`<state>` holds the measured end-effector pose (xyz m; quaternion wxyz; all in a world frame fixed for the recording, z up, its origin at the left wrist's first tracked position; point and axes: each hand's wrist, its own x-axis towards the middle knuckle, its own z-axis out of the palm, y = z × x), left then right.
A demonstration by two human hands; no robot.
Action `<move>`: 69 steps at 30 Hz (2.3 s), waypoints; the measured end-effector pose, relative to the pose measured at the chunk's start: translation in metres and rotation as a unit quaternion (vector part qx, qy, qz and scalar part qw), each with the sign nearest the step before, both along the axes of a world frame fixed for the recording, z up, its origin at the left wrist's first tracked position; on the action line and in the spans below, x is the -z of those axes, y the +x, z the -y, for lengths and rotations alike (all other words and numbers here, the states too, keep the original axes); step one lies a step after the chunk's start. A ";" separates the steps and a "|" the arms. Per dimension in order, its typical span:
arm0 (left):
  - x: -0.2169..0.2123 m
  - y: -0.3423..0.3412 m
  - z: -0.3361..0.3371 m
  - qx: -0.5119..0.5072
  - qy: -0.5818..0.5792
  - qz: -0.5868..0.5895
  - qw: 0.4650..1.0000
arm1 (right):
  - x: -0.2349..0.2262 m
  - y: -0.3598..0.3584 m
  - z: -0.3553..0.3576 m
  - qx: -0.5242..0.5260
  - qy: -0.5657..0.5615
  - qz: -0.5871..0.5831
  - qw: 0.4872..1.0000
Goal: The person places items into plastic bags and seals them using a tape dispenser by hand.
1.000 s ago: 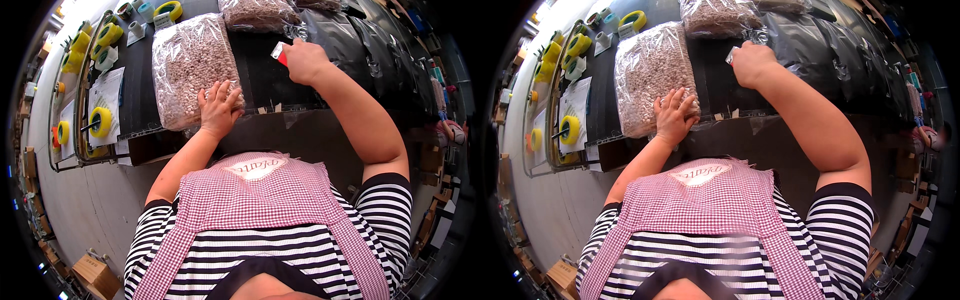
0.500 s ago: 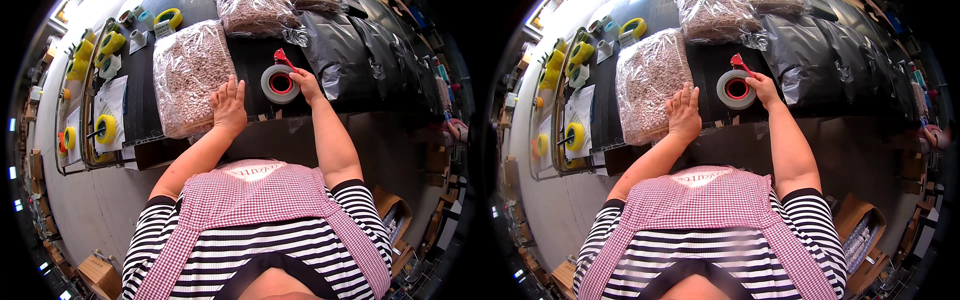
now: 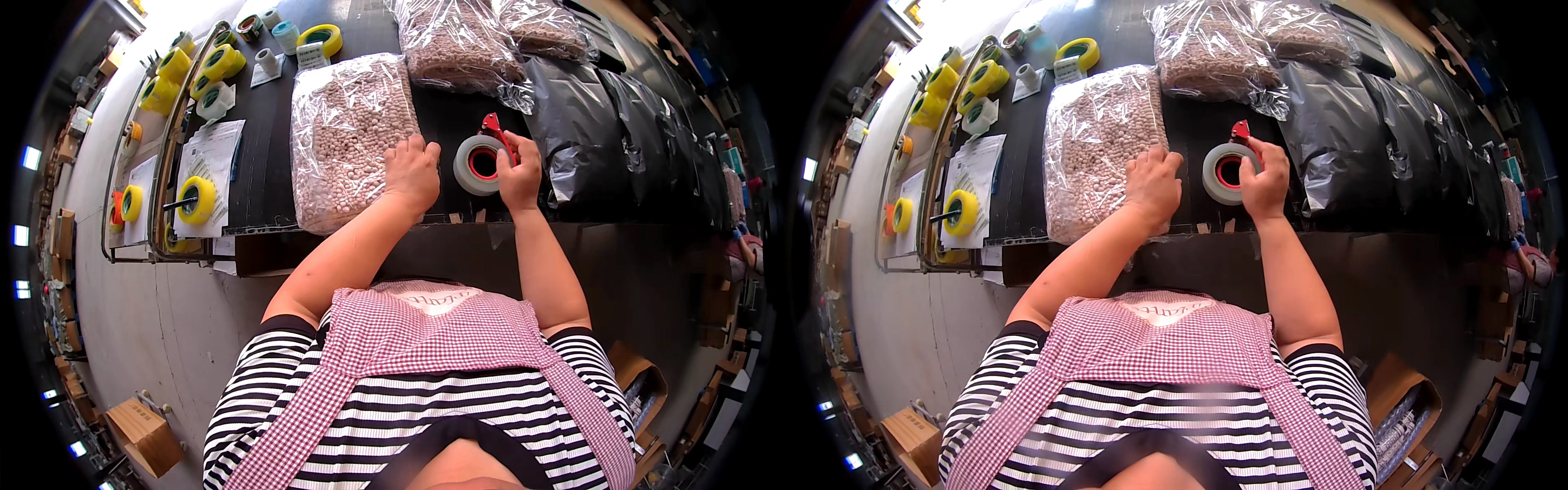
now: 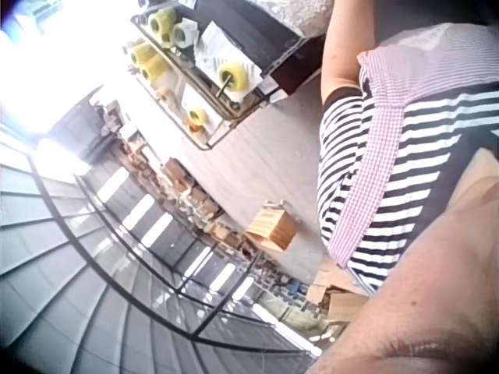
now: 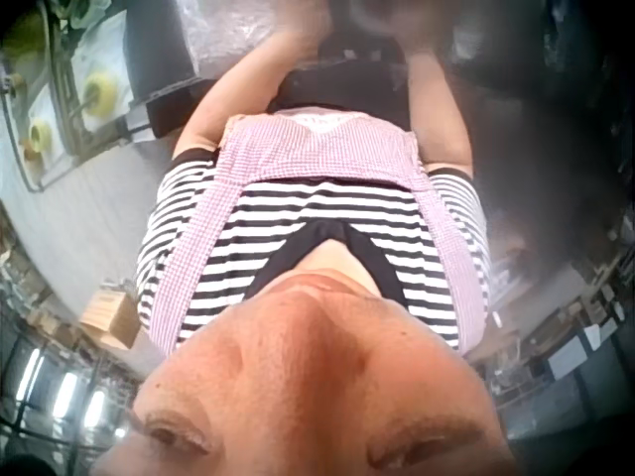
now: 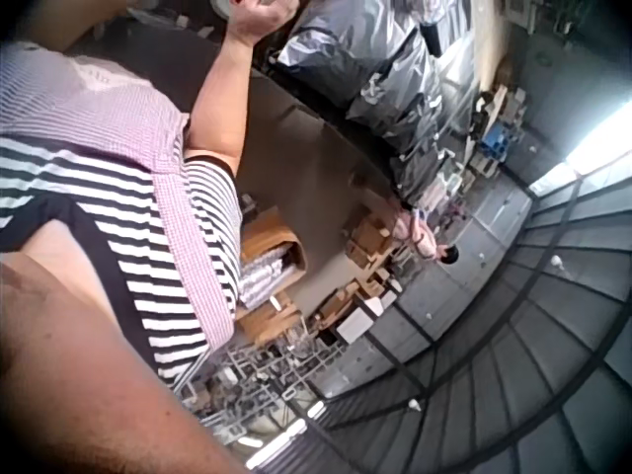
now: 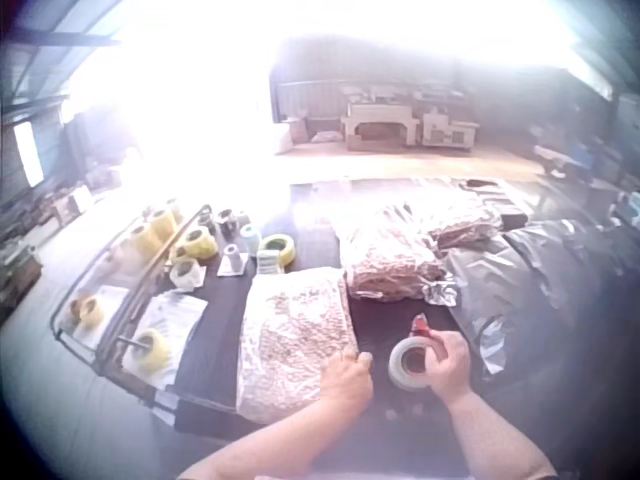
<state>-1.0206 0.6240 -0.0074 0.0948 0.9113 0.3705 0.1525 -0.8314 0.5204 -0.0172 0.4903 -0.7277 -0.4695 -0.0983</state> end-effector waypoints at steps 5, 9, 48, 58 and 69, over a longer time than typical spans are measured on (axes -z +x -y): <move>-0.009 -0.091 -0.078 -0.018 0.007 0.094 0.995 | -0.008 -0.070 0.005 -0.258 -0.162 -0.233 0.923; -0.011 -0.138 -0.134 -0.113 -0.006 -0.046 0.993 | -0.018 -0.097 -0.055 -0.227 -0.161 -0.040 0.960; 0.009 -0.141 -0.214 0.210 -0.023 -0.093 0.973 | 0.004 -0.180 -0.105 -0.112 -0.400 0.059 0.908; 0.004 -0.136 -0.214 0.210 -0.025 -0.107 0.972 | 0.006 -0.174 -0.109 -0.137 -0.386 0.022 0.912; 0.005 -0.135 -0.212 0.211 -0.011 -0.117 0.970 | 0.013 -0.172 -0.106 -0.146 -0.354 0.005 0.924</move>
